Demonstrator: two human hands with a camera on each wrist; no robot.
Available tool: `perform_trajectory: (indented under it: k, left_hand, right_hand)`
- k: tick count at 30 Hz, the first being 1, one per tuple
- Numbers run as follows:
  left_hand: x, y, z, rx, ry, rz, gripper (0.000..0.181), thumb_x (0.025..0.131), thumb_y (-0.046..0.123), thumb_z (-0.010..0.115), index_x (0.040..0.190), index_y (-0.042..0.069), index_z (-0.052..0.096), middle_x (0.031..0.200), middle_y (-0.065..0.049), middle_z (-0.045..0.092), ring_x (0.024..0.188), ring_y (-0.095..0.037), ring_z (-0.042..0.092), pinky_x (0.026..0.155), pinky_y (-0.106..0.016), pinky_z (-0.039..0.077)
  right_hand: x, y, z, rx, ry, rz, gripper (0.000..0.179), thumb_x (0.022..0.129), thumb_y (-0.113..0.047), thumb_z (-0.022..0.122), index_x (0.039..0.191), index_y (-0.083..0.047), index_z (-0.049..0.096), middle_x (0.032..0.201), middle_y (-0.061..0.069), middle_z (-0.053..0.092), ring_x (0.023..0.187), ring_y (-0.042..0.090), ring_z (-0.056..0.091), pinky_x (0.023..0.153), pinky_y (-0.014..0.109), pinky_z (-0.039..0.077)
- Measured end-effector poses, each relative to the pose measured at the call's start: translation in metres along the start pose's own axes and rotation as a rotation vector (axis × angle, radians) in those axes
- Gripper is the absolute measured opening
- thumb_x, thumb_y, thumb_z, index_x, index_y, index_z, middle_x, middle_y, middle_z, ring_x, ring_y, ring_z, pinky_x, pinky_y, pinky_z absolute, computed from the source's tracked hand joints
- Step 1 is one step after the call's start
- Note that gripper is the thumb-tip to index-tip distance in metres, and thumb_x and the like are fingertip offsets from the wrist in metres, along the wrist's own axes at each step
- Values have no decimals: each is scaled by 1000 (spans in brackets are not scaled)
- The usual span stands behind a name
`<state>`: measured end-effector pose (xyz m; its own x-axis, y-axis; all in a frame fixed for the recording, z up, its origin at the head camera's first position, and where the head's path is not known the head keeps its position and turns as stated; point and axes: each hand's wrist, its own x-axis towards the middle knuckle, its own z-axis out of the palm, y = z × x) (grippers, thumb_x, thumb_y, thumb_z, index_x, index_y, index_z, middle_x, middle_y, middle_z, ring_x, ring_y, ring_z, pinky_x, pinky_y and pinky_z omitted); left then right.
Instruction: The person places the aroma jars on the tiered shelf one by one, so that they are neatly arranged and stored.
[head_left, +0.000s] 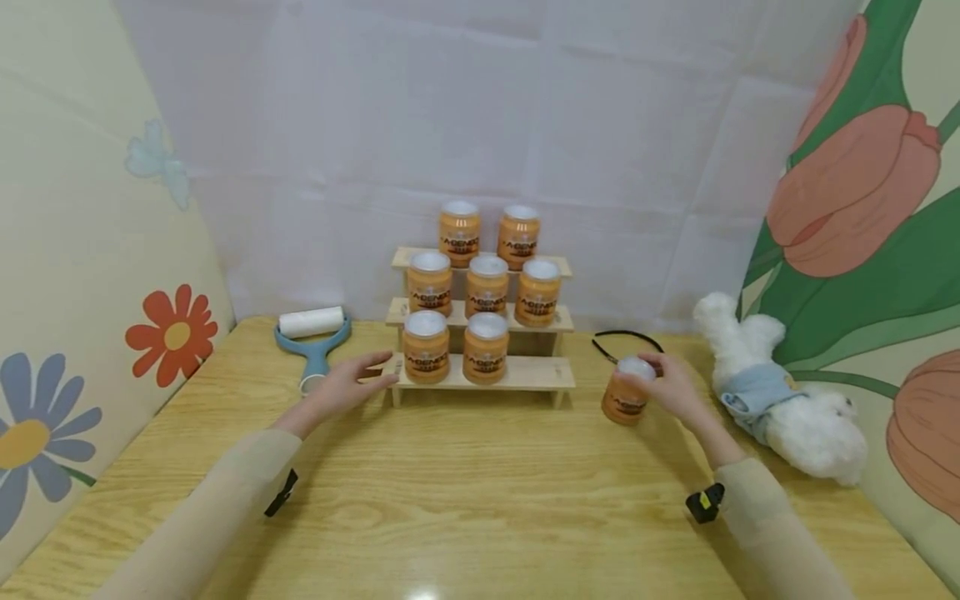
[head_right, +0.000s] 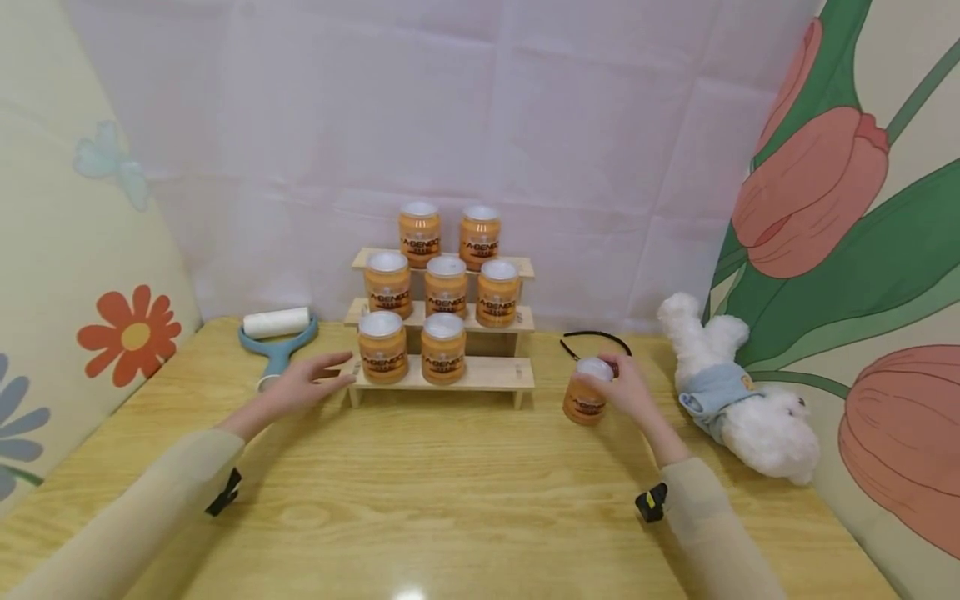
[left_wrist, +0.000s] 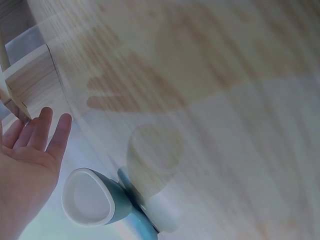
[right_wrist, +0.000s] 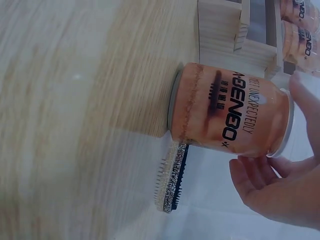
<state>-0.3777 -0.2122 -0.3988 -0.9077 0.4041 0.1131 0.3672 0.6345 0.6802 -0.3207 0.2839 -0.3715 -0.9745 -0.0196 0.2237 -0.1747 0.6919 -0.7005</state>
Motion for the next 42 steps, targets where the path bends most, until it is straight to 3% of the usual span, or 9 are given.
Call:
perform_trajectory:
  k: [4, 10, 18, 26, 42]
  left_hand:
    - [-1, 1, 1, 0, 2, 2, 70, 94, 45, 52, 145, 1, 33, 147, -22, 36, 127, -43, 44, 101, -55, 41]
    - [-2, 2, 1, -4, 5, -6, 69, 94, 44, 53, 145, 2, 33, 147, -21, 36, 127, -42, 43, 101, -55, 41]
    - [-3, 2, 1, 5, 9, 5, 69, 94, 44, 52, 144, 1, 33, 146, -22, 36, 126, -43, 44, 100, -55, 41]
    - [-4, 3, 1, 3, 18, 8, 66, 95, 39, 53, 144, 0, 34, 146, -22, 36, 126, -43, 45, 100, -53, 43]
    - [0, 3, -1, 2, 11, 6, 67, 95, 41, 53, 144, 0, 33, 147, -21, 35, 125, -42, 46, 103, -53, 40]
  right_hand:
    - [-1, 1, 1, 34, -34, 0, 59, 86, -28, 69, 130, 6, 49, 114, 25, 57, 97, 33, 55, 71, 30, 50]
    - [-6, 2, 1, 37, -60, 40, 67, 87, -29, 68, 136, 8, 40, 123, 27, 53, 112, 38, 52, 81, 35, 51]
    - [-9, -3, 1, 36, -53, 27, 57, 86, -25, 70, 128, 7, 49, 115, 26, 57, 104, 36, 56, 74, 31, 52]
    - [-15, -13, 3, -3, -87, 28, 63, 82, -34, 73, 127, 4, 52, 116, 25, 59, 103, 36, 59, 72, 33, 55]
    - [-13, -69, 0, 85, -120, -92, 52, 82, -35, 73, 122, -5, 59, 110, 15, 64, 91, 21, 62, 71, 32, 54]
